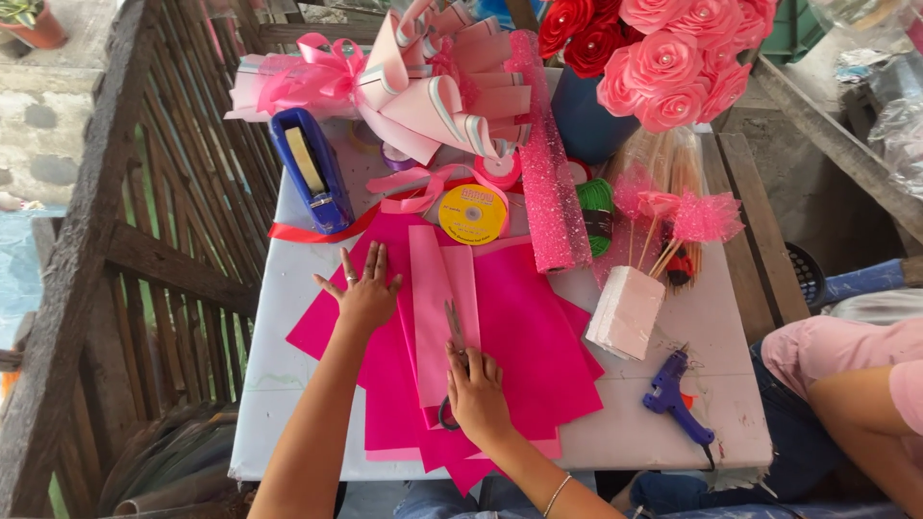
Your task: The person prepares a flower bouquet by cutting pink wrapping paper with shears, folding and layering the sheets, and then securing them around a base holding several pink artificial flowers.
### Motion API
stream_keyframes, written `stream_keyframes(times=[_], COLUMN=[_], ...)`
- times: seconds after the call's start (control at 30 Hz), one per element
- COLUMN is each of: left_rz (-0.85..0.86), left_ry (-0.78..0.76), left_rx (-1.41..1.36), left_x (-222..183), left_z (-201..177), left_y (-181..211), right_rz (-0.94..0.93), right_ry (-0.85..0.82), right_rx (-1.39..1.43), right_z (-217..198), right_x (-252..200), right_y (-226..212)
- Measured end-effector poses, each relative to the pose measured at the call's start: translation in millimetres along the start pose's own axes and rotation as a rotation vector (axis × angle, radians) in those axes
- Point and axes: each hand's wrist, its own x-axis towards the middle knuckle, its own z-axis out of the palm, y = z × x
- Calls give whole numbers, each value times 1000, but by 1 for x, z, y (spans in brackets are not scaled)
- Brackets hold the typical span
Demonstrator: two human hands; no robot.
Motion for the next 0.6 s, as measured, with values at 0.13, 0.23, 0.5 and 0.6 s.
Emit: stream_keyframes(times=[0.13,0.23,0.5,0.6], left_rz=[-9,225,777,786], left_ry=[285,452,382,441], left_rx=[-230,-122,12,109], left_x=[-42,-85,-101,-106], left_z=[19,68,132,127], left_y=[26,45,59,27], right_rz=[58,172,512,500], right_ry=[-7,130,47,62], right_rx=[203,425,68,161], right_z=[-5,-18,-40,-54], right_x=[3,2,6,15], right_y=[4,25,135,134])
